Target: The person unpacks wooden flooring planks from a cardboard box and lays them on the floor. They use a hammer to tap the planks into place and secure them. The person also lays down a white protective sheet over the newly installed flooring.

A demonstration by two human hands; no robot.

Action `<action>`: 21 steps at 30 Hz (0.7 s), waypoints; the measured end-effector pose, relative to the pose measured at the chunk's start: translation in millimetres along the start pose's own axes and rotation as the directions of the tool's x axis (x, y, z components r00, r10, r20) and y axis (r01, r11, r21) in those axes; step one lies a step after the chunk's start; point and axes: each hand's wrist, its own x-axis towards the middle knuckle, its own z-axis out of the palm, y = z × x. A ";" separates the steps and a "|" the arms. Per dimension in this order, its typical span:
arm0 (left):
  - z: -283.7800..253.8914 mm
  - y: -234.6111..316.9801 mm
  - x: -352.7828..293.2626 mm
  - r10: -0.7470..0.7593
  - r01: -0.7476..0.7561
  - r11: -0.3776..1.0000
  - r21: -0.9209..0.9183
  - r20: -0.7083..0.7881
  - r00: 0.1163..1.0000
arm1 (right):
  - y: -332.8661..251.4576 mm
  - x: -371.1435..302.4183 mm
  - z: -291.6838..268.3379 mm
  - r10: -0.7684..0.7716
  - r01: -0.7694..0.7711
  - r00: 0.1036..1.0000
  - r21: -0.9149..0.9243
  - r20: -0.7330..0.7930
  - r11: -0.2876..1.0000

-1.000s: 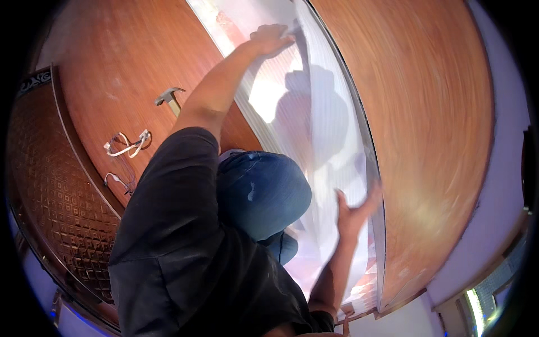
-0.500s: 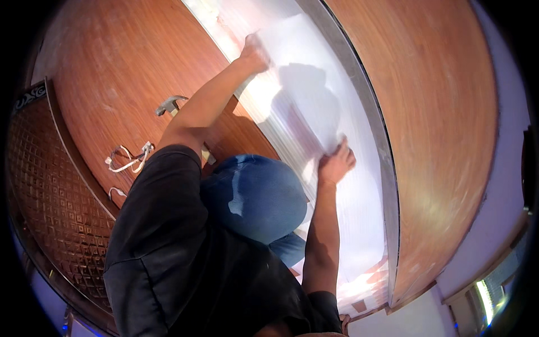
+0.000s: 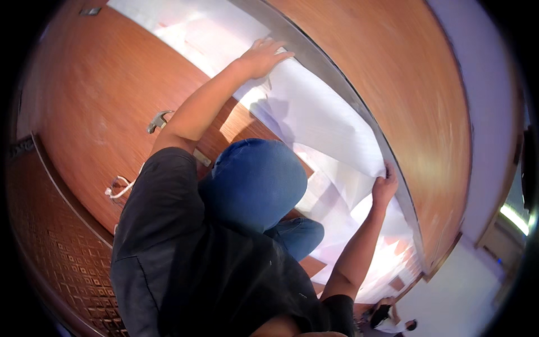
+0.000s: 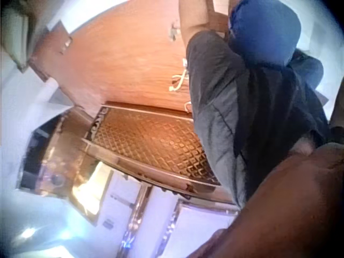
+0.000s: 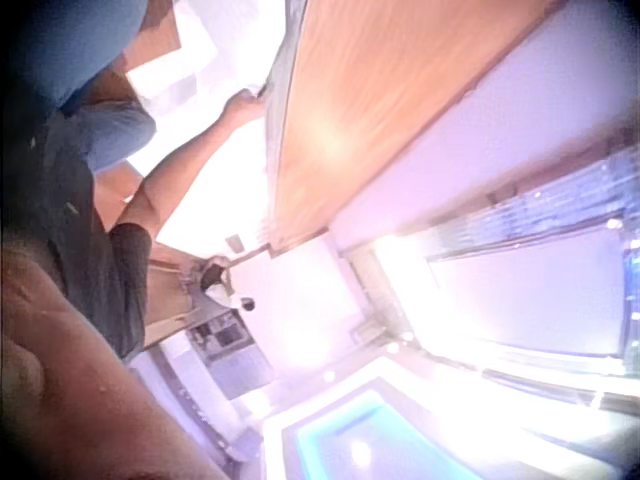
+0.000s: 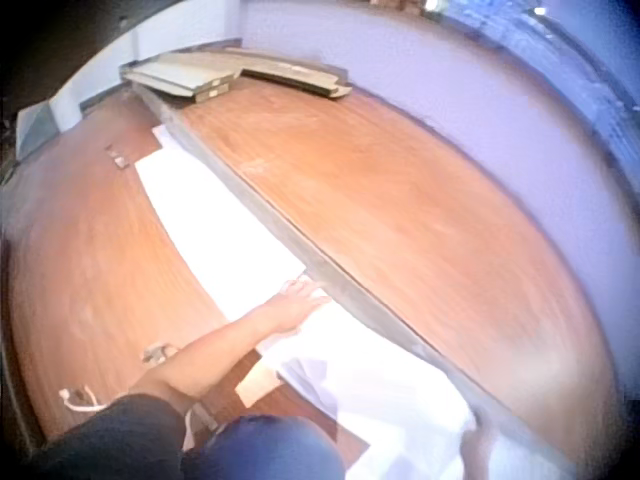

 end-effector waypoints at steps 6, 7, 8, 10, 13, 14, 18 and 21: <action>-3.6 78.1 -26.0 0.139 -0.124 0.989 0.083 -0.207 0.968 | 29.4 -41.6 -44.6 0.086 -0.079 0.996 0.157 -0.038 0.984; -13.7 86.1 -24.6 0.154 -0.146 0.988 0.052 -0.273 0.950 | 24.9 -48.4 -52.9 0.098 -0.094 0.995 0.175 -0.014 0.980; -22.3 97.0 -21.0 0.173 -0.177 0.984 0.019 -0.340 0.924 | 25.4 -56.4 -58.3 0.115 -0.115 0.993 0.189 0.011 0.975; -41.2 112.7 -6.6 0.238 -0.282 0.959 -0.037 -0.440 0.866 | 40.8 -66.9 -65.8 0.138 -0.123 0.988 0.208 -0.062 0.970; -84.7 131.4 17.2 0.318 -0.423 0.890 -0.171 -0.433 0.844 | 63.9 -89.5 -96.0 0.250 -0.208 0.956 0.245 -0.154 0.947; -106.7 146.8 25.2 0.335 -0.479 0.834 -0.273 -0.439 0.833 | 68.1 -99.1 -110.1 0.297 -0.252 0.933 0.219 -0.203 0.942; -200.0 218.9 16.8 0.278 -0.453 0.808 -0.375 -0.435 0.856 | -18.4 -144.8 -168.2 -0.001 -0.125 0.847 -0.202 -0.532 0.971; -246.7 283.7 11.0 0.375 -0.516 0.744 -0.424 -0.373 0.849 | -135.4 -176.1 -192.4 -0.390 0.233 0.710 -0.326 -0.587 0.916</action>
